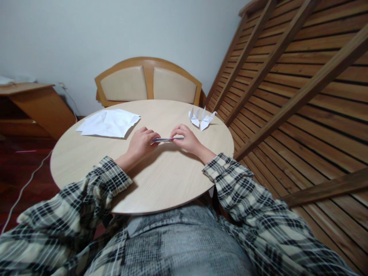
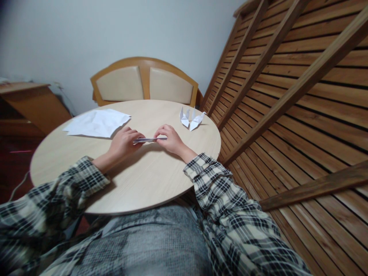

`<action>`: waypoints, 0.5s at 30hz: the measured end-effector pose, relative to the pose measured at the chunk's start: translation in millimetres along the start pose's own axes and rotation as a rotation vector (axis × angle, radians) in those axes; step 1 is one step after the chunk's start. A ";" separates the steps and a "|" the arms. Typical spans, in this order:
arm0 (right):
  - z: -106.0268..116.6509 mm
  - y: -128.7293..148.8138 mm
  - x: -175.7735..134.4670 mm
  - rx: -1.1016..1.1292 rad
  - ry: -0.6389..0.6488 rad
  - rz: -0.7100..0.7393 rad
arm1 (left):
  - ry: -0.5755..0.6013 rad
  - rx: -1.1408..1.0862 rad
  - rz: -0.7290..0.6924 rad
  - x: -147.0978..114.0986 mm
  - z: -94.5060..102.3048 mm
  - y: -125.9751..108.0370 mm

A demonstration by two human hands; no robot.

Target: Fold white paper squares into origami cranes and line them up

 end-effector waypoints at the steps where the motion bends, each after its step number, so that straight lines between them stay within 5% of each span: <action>1: 1.0 0.5 0.1 0.005 -0.009 0.005 | -0.012 0.011 -0.025 0.3 0.5 -0.8; 15: -15.0 -7.7 -9.4 0.019 0.150 -0.092 | 0.105 -0.008 -0.200 -7.5 -17.1 -9.4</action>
Point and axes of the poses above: each hand's wrist, its own x-axis towards the middle knuckle, its own z-axis out of the back of the hand, y = z × x, the point moved 9 cm from there along x, towards the middle knuckle, and after that the axes turned 9 degrees about -y, right-handed, at the moved point
